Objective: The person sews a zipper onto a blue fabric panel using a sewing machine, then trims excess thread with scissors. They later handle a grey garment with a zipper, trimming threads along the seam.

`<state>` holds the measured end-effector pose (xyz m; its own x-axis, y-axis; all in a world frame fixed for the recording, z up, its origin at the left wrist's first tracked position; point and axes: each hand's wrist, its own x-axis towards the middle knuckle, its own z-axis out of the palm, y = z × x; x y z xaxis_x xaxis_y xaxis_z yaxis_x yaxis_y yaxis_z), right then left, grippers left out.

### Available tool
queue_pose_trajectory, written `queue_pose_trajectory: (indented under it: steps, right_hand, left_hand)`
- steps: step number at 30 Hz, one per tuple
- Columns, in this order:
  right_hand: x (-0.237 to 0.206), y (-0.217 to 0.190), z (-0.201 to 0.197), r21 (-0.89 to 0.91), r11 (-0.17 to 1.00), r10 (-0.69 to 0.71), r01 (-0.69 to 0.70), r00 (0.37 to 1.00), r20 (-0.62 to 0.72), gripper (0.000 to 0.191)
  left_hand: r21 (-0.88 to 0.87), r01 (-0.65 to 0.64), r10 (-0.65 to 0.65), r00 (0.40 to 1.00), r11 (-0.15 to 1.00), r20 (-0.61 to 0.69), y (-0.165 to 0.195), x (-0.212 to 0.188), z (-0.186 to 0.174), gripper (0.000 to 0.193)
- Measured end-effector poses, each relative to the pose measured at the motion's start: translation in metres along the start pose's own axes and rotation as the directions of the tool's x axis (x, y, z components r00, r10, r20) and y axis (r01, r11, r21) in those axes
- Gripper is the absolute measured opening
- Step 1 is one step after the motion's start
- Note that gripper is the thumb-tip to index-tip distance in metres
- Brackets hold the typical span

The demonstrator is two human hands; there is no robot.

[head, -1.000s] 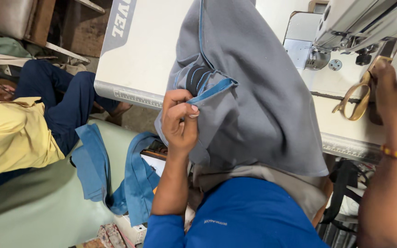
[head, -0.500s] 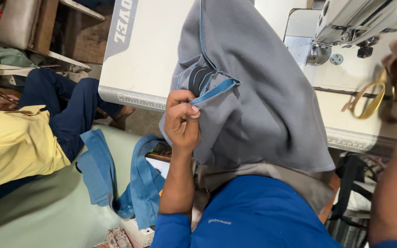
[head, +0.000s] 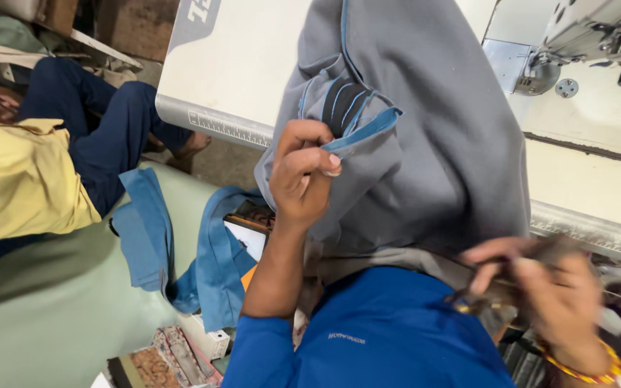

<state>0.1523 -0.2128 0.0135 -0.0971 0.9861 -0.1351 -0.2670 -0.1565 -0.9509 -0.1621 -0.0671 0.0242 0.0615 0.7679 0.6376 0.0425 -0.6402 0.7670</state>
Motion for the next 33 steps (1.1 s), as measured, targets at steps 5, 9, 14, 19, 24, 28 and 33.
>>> queue_pose_trajectory:
  steps: [5, 9, 14, 19, 24, 28, 33]
  right_hand:
    - [0.049, 0.015, 0.060, -0.040, 0.998, 0.061, -0.052, 0.956, 0.286, 0.021]
    - [0.080, 0.000, 0.090, -0.403, 0.898, -0.025, 0.178, 0.934, 0.357, 0.018]
    - [0.094, -0.020, 0.117, -0.417, 0.882, -0.069, 0.219, 0.936, 0.346, 0.020]
    - [0.100, -0.025, 0.123, -0.489, 0.853, -0.015, 0.185, 0.944, 0.330, 0.020]
    - [0.100, -0.022, 0.123, -0.508, 0.817, -0.087, 0.274, 0.929, 0.361, 0.023]
    - [0.099, -0.017, 0.122, -0.533, 0.812, -0.056, 0.238, 0.941, 0.335, 0.025]
    - [0.098, -0.014, 0.126, -0.556, 0.777, -0.120, 0.294, 0.937, 0.328, 0.024]
  left_hand:
    - [0.008, -0.019, 0.019, 1.000, 1.000, 0.011, 0.006, -0.001, -0.001, 0.017]
    - [-0.017, -0.015, 0.015, 1.000, 1.000, 0.027, 0.007, -0.003, -0.004, 0.018]
    - [-0.052, 0.004, -0.002, 0.999, 0.999, 0.045, 0.004, -0.004, -0.007, 0.018]
    - [-0.056, -0.034, 0.037, 0.999, 0.998, 0.040, 0.004, -0.003, -0.007, 0.018]
    - [-0.019, -0.041, 0.042, 0.998, 0.999, 0.052, 0.008, -0.003, -0.007, 0.017]
    - [-0.017, -0.027, 0.028, 0.998, 0.999, 0.058, 0.011, -0.004, -0.006, 0.017]
    - [-0.003, -0.029, 0.029, 0.997, 1.000, 0.065, 0.012, -0.004, -0.005, 0.018]
